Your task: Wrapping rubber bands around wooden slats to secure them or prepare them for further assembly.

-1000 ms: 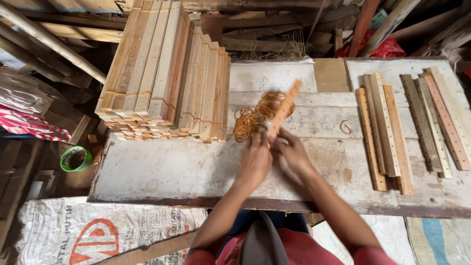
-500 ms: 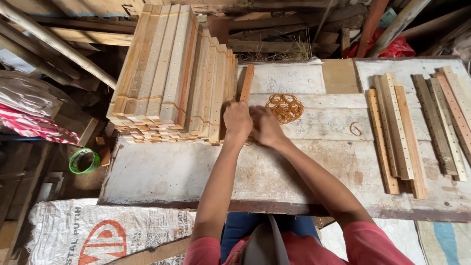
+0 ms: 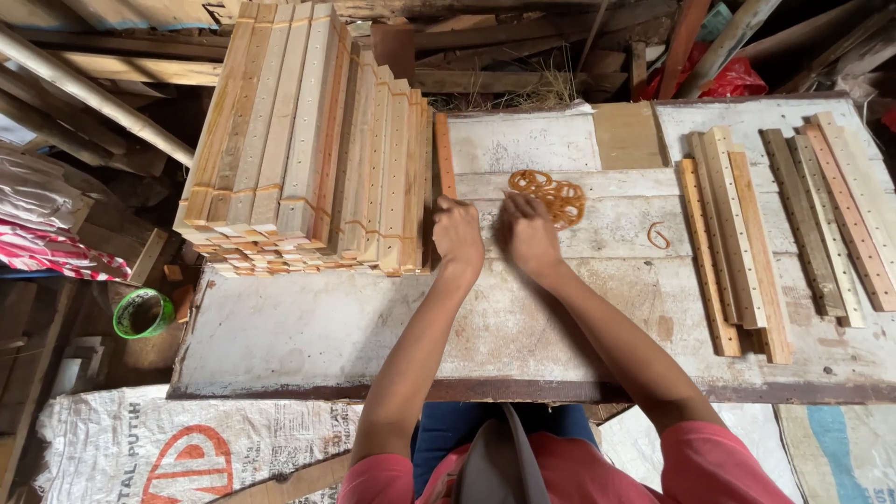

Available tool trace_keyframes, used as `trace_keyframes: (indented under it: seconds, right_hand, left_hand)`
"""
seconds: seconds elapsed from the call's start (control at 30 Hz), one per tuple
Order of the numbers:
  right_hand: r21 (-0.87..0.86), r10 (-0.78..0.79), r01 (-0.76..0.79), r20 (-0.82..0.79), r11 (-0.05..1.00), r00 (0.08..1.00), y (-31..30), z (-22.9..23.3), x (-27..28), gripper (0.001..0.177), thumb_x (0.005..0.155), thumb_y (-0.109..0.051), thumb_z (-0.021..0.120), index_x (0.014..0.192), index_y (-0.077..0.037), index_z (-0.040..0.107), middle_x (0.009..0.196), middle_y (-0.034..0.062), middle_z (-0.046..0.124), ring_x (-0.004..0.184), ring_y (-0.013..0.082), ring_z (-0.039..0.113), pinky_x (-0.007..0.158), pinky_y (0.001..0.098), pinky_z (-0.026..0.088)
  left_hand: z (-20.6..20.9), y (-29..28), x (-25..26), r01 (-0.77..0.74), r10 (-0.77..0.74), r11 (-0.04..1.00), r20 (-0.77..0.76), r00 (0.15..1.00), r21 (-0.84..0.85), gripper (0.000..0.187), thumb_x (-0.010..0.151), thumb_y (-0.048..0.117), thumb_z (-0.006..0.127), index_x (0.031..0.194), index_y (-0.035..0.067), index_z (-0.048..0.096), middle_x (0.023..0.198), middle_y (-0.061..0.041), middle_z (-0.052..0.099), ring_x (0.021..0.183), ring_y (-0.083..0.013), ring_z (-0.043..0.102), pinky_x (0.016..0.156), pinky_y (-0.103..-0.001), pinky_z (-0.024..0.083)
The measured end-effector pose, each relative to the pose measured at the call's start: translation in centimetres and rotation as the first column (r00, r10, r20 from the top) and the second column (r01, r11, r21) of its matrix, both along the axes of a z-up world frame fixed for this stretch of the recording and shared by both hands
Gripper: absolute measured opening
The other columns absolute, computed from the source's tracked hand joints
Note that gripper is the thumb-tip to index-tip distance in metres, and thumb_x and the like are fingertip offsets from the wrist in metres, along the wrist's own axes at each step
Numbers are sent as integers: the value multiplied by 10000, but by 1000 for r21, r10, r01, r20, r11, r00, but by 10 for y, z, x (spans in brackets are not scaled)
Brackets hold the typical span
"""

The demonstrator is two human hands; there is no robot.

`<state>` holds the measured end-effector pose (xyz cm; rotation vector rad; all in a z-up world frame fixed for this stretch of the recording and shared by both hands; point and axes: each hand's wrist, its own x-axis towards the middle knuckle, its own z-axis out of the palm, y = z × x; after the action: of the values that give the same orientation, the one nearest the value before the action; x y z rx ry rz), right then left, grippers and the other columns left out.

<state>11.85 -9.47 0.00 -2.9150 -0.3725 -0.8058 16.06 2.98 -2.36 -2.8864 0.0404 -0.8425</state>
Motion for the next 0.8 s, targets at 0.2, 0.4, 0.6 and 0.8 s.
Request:
trace_keyframes:
  seconds: [0.2,0.4,0.6,0.8]
  right_hand:
    - [145,-291,278,80,950,953,-29,-15,15,216,734,-397,852,876,-249,784,1019,-85,686,1079,222,552,894,464,440]
    - [592,121,62,-264,803,957,26,-41,59,146,903,-197,707,1026,-197,787,969,82,737,951,349,709,795,463,573]
    - [836,396,235,-459,497,795,56,-2,47,305,975,-370,530,1150,-313,773,1074,51,763,1098,285,693,950,447,519]
    - [759,354,-16,-285,651,891,-47,-18,-24,264,971,-180,595,1158,-100,764,1097,174,755,1045,407,696,913,518,538]
  left_hand:
    - [14,11,-1,-61,50,985,72,996,161,71,741,23,621,742,83,660,776,-57,519,642,-177,554,415,-270,490]
    - [10,15,4,-62,58,986,31,998,155,89,793,5,625,786,79,675,819,-49,523,642,-153,539,388,-237,457]
    - [37,22,-12,-44,37,995,84,996,86,72,809,45,663,868,68,696,874,-65,530,659,-158,565,399,-259,505]
    - [127,-17,-98,355,-509,838,-361,781,-414,645,847,-26,619,1473,10,467,1259,-232,557,1127,-440,601,821,-532,593]
